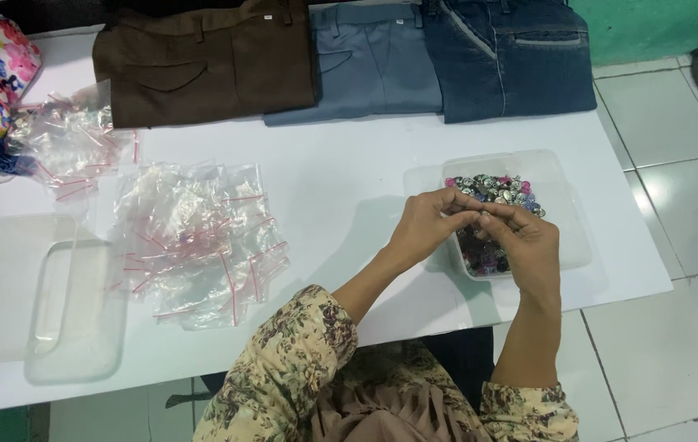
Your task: Bagging small metal buttons into plastic zip-lock bags
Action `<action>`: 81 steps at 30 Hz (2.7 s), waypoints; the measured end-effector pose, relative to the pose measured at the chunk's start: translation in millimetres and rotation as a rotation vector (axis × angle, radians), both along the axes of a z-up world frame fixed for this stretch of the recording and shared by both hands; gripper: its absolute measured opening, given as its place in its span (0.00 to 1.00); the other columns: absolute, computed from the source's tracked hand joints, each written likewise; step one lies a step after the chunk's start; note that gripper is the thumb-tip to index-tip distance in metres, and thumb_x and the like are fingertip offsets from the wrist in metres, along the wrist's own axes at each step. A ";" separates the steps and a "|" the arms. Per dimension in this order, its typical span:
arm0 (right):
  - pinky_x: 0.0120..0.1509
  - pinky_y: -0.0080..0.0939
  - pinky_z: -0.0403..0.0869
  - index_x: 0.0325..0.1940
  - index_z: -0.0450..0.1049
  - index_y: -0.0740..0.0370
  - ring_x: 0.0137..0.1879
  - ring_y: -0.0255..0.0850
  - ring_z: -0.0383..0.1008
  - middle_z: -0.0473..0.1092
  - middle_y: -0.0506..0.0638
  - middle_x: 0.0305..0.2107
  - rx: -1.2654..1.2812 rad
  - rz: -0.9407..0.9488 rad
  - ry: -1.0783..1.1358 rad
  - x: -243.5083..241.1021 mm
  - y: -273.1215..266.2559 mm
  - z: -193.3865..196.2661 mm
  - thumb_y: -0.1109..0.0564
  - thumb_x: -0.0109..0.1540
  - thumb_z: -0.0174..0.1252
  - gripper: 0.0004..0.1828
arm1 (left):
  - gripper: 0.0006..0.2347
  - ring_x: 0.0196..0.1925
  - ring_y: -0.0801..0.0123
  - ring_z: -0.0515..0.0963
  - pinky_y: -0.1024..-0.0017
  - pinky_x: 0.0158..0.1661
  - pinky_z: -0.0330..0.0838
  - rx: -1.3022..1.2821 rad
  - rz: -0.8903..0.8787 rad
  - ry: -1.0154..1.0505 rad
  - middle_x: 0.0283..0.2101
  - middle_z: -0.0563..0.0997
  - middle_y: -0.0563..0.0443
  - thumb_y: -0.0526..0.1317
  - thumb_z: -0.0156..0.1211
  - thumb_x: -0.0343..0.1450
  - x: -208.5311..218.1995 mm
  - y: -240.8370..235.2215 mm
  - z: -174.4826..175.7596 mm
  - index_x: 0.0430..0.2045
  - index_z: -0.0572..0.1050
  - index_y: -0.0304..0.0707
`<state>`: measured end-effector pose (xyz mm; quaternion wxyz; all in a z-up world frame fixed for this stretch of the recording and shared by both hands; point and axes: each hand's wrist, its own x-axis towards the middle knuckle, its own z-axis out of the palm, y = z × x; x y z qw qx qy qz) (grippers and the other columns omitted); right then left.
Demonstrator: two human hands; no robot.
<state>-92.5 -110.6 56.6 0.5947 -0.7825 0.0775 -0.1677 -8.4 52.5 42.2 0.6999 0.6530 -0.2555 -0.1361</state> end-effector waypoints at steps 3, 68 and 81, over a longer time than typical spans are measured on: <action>0.43 0.34 0.75 0.51 0.79 0.73 0.35 0.37 0.76 0.77 0.60 0.31 0.066 0.022 -0.015 2.8 2.7 0.0 0.66 0.63 0.65 0.12 | 0.07 0.38 0.61 0.87 0.67 0.45 0.78 -0.057 0.005 -0.006 0.32 0.87 0.46 0.36 0.65 0.72 -5.3 7.0 9.5 0.42 0.82 0.39; 0.45 0.49 0.72 0.47 0.83 0.60 0.43 0.53 0.76 0.74 0.56 0.35 -0.623 -0.088 -0.086 -5.3 41.1 22.1 0.62 0.68 0.64 0.06 | 0.06 0.43 0.61 0.82 0.66 0.43 0.76 0.234 0.308 -0.581 0.37 0.81 0.54 0.36 0.65 0.71 -12.0 35.1 7.0 0.40 0.81 0.47; 0.50 0.61 0.73 0.50 0.82 0.55 0.48 0.69 0.74 0.71 0.63 0.38 -0.745 -0.021 0.189 10.8 -5.5 -24.4 0.60 0.62 0.62 0.12 | 0.01 0.33 0.51 0.76 0.59 0.38 0.57 0.903 0.156 -0.835 0.31 0.79 0.40 0.32 0.65 0.62 -11.7 -29.4 4.2 0.20 0.82 0.34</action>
